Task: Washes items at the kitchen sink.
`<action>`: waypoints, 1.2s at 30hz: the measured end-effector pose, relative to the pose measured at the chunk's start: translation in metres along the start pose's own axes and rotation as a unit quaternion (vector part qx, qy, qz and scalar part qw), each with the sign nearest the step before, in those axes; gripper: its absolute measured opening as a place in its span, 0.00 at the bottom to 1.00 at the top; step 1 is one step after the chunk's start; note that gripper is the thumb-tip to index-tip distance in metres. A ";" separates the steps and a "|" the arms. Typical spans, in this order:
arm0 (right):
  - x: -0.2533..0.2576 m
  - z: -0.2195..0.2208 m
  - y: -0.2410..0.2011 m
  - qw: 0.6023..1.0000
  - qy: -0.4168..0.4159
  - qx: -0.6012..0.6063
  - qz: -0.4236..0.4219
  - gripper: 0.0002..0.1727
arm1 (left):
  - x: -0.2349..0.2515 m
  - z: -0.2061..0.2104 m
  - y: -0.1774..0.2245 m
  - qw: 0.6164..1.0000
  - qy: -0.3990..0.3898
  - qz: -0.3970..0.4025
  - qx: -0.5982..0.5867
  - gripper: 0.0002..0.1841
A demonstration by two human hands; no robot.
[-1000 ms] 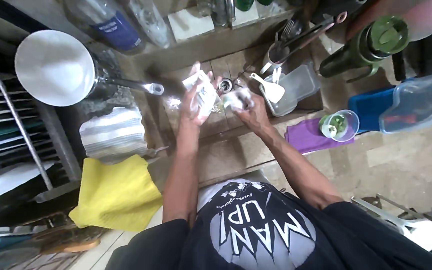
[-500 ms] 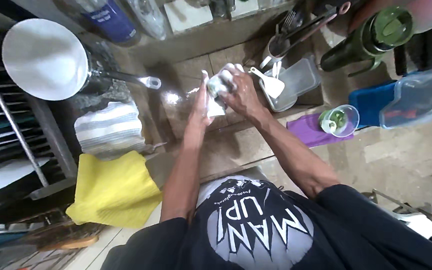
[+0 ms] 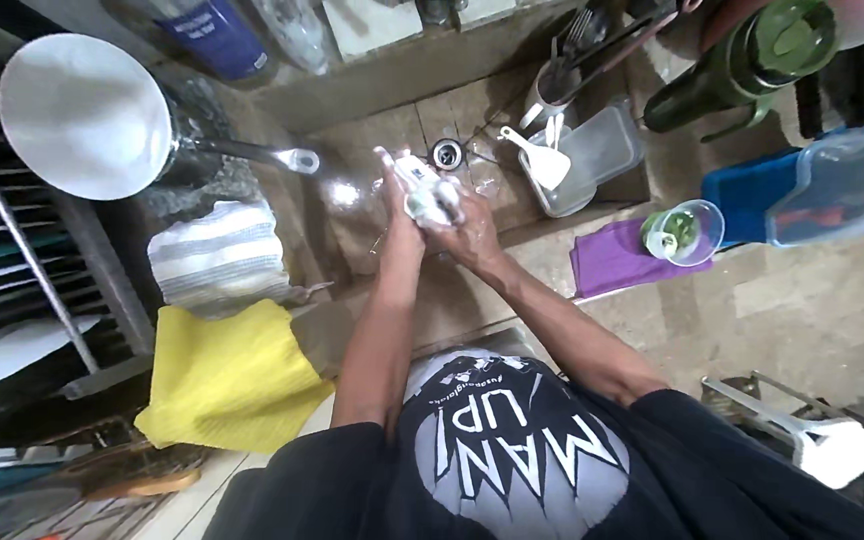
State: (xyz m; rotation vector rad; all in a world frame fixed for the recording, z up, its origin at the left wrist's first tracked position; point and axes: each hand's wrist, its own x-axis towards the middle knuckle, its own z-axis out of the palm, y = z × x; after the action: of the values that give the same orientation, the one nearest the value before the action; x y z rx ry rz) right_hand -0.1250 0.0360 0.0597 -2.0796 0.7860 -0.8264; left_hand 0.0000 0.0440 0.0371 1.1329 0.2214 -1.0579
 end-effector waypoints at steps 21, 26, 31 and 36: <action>-0.043 -0.054 0.069 0.930 0.034 0.182 0.317 0.20 | -0.027 -0.002 0.163 0.935 0.021 0.257 0.242 0.18; -0.059 -0.062 0.074 0.911 0.061 0.210 0.350 0.17 | 0.025 -0.092 0.294 0.720 0.215 0.284 0.595 0.34; -0.041 -0.061 0.058 0.900 0.040 0.201 0.385 0.19 | 0.069 -0.178 0.328 0.592 0.251 0.250 0.724 0.45; -0.035 -0.058 0.067 0.877 0.048 0.198 0.436 0.21 | 0.092 -0.190 0.313 0.457 0.166 0.320 0.813 0.49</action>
State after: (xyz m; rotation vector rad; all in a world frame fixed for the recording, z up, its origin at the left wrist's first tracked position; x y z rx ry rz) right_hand -0.2071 0.0022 0.0248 -1.1260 1.3308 -0.5040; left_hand 0.3574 0.1547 0.0895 2.8123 -1.1825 0.0381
